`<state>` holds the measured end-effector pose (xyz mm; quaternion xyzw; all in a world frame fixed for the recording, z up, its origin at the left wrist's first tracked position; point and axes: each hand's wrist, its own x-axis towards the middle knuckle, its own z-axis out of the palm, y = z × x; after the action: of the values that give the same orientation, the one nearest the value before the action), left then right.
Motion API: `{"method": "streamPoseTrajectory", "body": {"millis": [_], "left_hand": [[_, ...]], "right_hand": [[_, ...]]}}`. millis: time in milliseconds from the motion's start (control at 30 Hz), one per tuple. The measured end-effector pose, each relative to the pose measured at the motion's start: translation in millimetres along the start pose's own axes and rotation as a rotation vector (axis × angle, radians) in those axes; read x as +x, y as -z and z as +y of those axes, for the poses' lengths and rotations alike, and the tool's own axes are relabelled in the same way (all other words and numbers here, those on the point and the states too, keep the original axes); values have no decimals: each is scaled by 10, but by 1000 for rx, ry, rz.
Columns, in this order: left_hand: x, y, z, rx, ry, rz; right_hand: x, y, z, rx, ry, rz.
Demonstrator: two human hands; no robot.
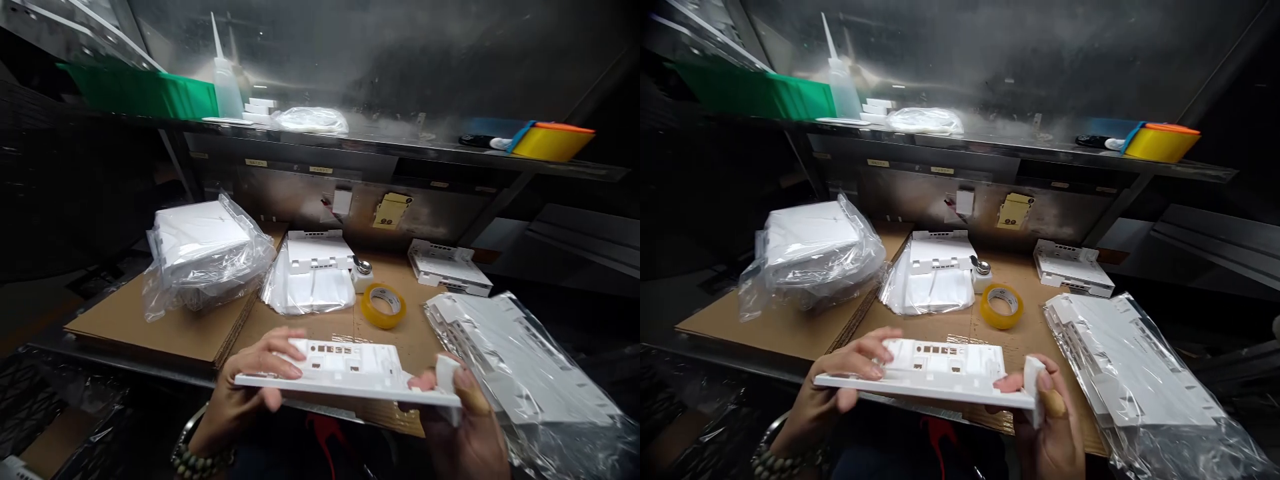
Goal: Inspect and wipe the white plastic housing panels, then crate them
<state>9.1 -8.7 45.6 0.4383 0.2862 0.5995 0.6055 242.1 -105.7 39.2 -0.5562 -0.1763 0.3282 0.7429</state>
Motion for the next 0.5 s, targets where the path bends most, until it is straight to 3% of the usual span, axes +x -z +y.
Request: {"method": "streamPoseTrajectory", "body": {"millis": [67, 133, 267, 333, 433, 500], "left_hand": [[33, -38, -43, -181, -17, 122], [81, -47, -67, -387, 140, 190], [173, 2, -67, -648, 648, 58], [209, 27, -60, -666, 804, 21], [260, 29, -50, -662, 890, 40], [285, -6, -42, -670, 876, 62]], "right_hand": [[-79, -55, -48, 55, 18, 35], [-131, -78, -70, 148, -28, 37], [-99, -9, -5, 147, -6, -13], [-9, 63, 50, 86, 22, -82], [169, 161, 104, -105, 170, -104], [240, 183, 119, -301, 351, -25]]}}
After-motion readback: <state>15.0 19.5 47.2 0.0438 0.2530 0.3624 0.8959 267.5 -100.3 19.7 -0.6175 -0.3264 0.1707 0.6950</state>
